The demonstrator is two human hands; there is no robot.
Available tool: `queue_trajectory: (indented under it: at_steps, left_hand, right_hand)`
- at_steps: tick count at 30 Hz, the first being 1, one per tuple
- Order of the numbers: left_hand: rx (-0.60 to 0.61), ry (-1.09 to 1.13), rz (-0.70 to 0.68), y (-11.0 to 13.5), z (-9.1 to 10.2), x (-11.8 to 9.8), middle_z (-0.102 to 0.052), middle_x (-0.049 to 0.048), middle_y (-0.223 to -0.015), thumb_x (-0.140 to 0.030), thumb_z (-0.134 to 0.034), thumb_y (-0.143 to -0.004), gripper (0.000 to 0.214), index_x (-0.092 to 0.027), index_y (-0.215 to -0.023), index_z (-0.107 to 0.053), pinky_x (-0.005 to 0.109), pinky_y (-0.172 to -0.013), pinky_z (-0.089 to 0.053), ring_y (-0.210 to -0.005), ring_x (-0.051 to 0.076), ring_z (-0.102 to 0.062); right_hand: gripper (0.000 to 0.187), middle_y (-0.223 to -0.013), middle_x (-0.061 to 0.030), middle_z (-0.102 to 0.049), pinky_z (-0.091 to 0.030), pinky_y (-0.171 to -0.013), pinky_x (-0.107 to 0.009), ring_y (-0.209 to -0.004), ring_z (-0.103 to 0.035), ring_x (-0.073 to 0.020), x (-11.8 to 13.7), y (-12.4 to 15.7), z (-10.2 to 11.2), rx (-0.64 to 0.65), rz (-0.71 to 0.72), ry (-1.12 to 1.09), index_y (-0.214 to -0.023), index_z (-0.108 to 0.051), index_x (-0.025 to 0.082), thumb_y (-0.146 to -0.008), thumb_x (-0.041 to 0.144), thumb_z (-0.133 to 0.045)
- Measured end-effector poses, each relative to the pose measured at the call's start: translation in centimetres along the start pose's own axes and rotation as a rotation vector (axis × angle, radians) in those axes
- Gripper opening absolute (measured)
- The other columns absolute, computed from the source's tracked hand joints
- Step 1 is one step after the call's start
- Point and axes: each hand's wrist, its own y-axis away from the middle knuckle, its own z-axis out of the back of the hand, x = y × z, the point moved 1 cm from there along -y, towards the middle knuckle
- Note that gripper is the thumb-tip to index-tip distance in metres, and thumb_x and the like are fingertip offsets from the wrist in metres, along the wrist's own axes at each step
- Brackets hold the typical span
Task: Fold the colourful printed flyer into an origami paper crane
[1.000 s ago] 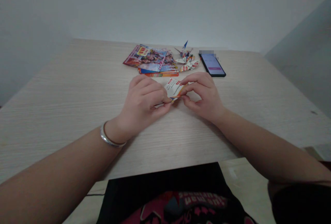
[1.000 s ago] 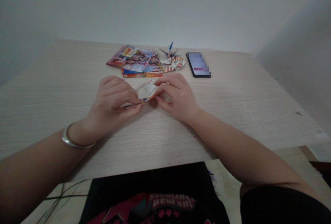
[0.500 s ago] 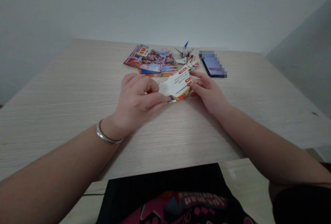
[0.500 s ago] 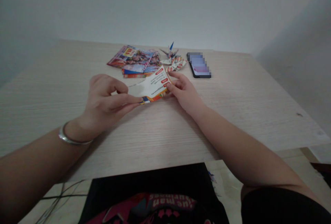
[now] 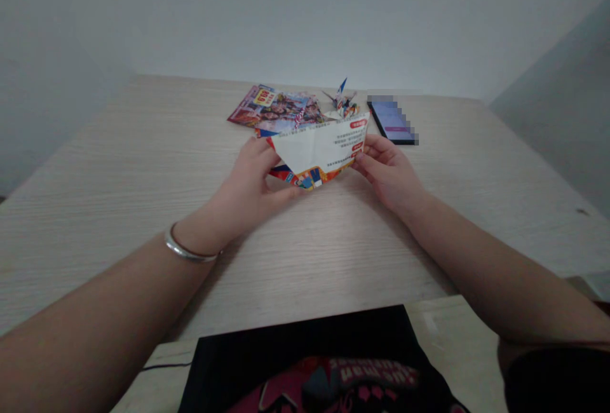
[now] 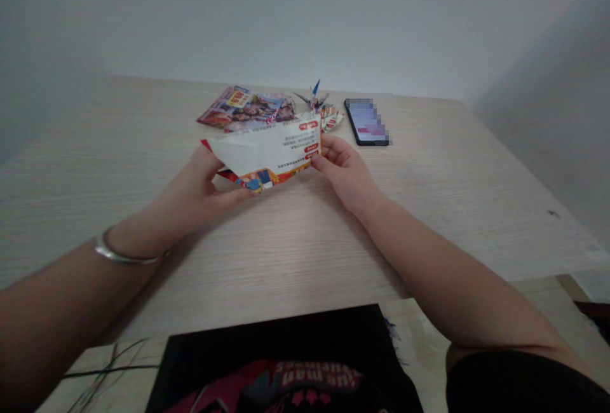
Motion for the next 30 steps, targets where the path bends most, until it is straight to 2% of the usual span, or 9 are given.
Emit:
queue_trajectory:
  at_steps: [2,5,8,11,15,18,22,25,30]
  left_hand:
    - [0.065,-0.029,-0.056,-0.1,0.2,-0.7,-0.061,0.0103,-0.140,-0.038,-0.061,-0.095,0.040,-0.023,-0.131,-0.058,0.050,-0.109,-0.046,-0.131,0.029,-0.054]
    - [0.081,-0.125,-0.102,-0.1,0.2,-1.1,-0.066,0.0053,-0.133,-0.033,-0.056,-0.098,0.032,-0.024,-0.127,-0.062,0.056,-0.118,-0.036,-0.128,0.027,-0.057]
    - [0.085,-0.334,-0.163,0.1,-0.1,-1.1,-0.072,0.0055,-0.114,-0.025,-0.056,-0.096,0.019,-0.022,-0.105,-0.072,0.066,-0.120,-0.027,-0.114,0.026,-0.063]
    - [0.071,-0.486,-0.209,0.3,-0.4,-1.3,-0.072,0.0060,-0.097,-0.019,-0.059,-0.091,0.016,-0.020,-0.089,-0.074,0.068,-0.118,-0.030,-0.102,0.027,-0.065]
    - [0.120,-0.561,-0.212,0.5,-0.6,-1.7,-0.072,0.0053,-0.098,-0.011,-0.057,-0.086,0.029,-0.027,-0.104,-0.074,0.068,-0.118,-0.027,-0.111,0.031,-0.063]
    - [0.224,-0.557,-0.186,0.8,-0.5,-1.7,-0.073,0.0058,-0.113,-0.011,-0.056,-0.083,0.040,-0.028,-0.116,-0.070,0.068,-0.120,-0.021,-0.119,0.032,-0.062]
    - [0.295,-0.449,-0.158,0.8,0.1,-1.8,-0.071,0.0096,-0.127,-0.030,-0.061,-0.083,0.041,-0.023,-0.123,-0.067,0.068,-0.121,-0.017,-0.128,0.036,-0.058]
    - [0.329,-0.405,-0.224,0.4,0.7,-2.2,-0.071,0.0094,-0.127,-0.046,-0.067,-0.087,0.042,-0.023,-0.122,-0.068,0.069,-0.121,-0.015,-0.136,0.038,-0.051]
    - [0.494,-0.348,-0.290,0.3,0.7,-2.0,-0.074,0.0023,-0.121,-0.030,-0.060,-0.097,0.025,-0.026,-0.120,-0.069,0.055,-0.120,-0.023,-0.121,0.025,-0.063]
  right_hand:
    - [0.037,-0.111,-0.0011,-0.077,-0.056,-0.103,-0.046,-0.105,-0.071,-0.0201,-0.1,0.0,-0.3,0.022,0.015,0.034,-0.105,-0.066,0.029,-0.076,0.048,-0.080]
    - [0.033,-0.113,-0.0016,-0.075,-0.055,-0.103,-0.044,-0.108,-0.069,-0.0197,-0.1,0.2,-0.7,0.056,0.025,0.070,-0.103,-0.064,0.027,-0.081,0.049,-0.076]
    - [0.040,-0.116,-0.0017,-0.072,-0.056,-0.100,-0.042,-0.109,-0.068,-0.0200,-0.1,0.4,-0.8,0.076,0.004,0.083,-0.108,-0.062,0.029,-0.082,0.057,-0.072]
    - [0.048,-0.115,-0.0027,-0.071,-0.057,-0.097,-0.040,-0.108,-0.067,-0.0201,-0.2,0.4,-0.8,0.049,-0.008,0.137,-0.110,-0.061,0.029,-0.078,0.064,-0.072]
    - [0.049,-0.132,-0.0077,-0.064,-0.056,-0.097,-0.044,-0.119,-0.063,-0.0236,-0.4,0.4,-0.6,0.036,-0.039,0.160,-0.102,-0.063,0.026,-0.077,0.068,-0.071]
    - [0.038,-0.138,-0.0092,-0.062,-0.052,-0.100,-0.048,-0.122,-0.062,-0.0251,0.0,0.4,-0.2,0.096,-0.055,0.238,-0.096,-0.066,0.024,-0.080,0.057,-0.074]
    - [0.017,-0.124,-0.0068,-0.070,-0.055,-0.094,-0.044,-0.112,-0.067,-0.0216,0.9,0.6,0.5,0.212,0.095,0.360,-0.092,-0.071,0.025,-0.087,0.041,-0.071]
    - [0.013,-0.116,-0.0047,-0.073,-0.053,-0.098,-0.044,-0.110,-0.067,-0.0199,1.4,0.6,0.9,0.304,0.284,0.448,-0.092,-0.074,0.026,-0.087,0.039,-0.071]
    - [0.028,-0.123,-0.0056,-0.072,-0.044,-0.110,-0.046,-0.124,-0.061,-0.0243,1.5,0.4,1.0,0.541,0.494,0.618,-0.101,-0.076,0.028,-0.078,0.044,-0.081]
